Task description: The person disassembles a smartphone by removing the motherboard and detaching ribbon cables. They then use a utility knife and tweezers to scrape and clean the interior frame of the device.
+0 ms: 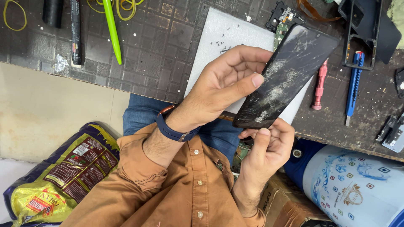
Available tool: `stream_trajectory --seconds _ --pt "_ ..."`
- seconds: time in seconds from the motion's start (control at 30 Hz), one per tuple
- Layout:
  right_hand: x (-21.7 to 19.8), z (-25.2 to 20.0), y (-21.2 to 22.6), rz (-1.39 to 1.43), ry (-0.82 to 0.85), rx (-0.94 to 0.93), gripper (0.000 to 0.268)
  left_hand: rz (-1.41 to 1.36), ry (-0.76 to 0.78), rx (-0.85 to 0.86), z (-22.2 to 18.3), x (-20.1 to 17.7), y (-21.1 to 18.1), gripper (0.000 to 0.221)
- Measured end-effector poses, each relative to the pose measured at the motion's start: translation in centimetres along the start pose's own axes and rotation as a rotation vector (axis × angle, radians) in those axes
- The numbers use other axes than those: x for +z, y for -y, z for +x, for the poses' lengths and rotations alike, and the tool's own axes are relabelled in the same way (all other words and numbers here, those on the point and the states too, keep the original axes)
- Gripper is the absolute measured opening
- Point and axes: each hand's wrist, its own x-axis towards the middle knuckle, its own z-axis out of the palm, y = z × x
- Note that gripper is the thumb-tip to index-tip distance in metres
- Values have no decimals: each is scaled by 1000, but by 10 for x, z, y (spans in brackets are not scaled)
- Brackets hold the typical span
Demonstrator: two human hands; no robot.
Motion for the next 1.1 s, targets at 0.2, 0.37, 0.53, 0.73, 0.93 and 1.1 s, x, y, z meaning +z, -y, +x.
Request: stream_trajectory --seconds 0.2,0.37,0.53,0.73,0.93,1.1 --pt "-2 -2 0 55 -20 18 18 -11 -18 -24 1 2 0 39" --pt "-7 -4 -4 147 -10 15 18 -36 -28 -67 1 1 -1 41" --pt "-15 -6 -11 159 -33 33 18 -88 -22 -94 0 1 -2 41" --pt "-13 -5 -9 131 1 34 20 -158 17 -109 1 1 -6 40" --pt "-9 -3 -4 139 7 57 21 -146 11 -115 1 1 -6 41" --pt "-9 -3 -4 133 13 56 21 -144 1 -116 1 2 -7 41"
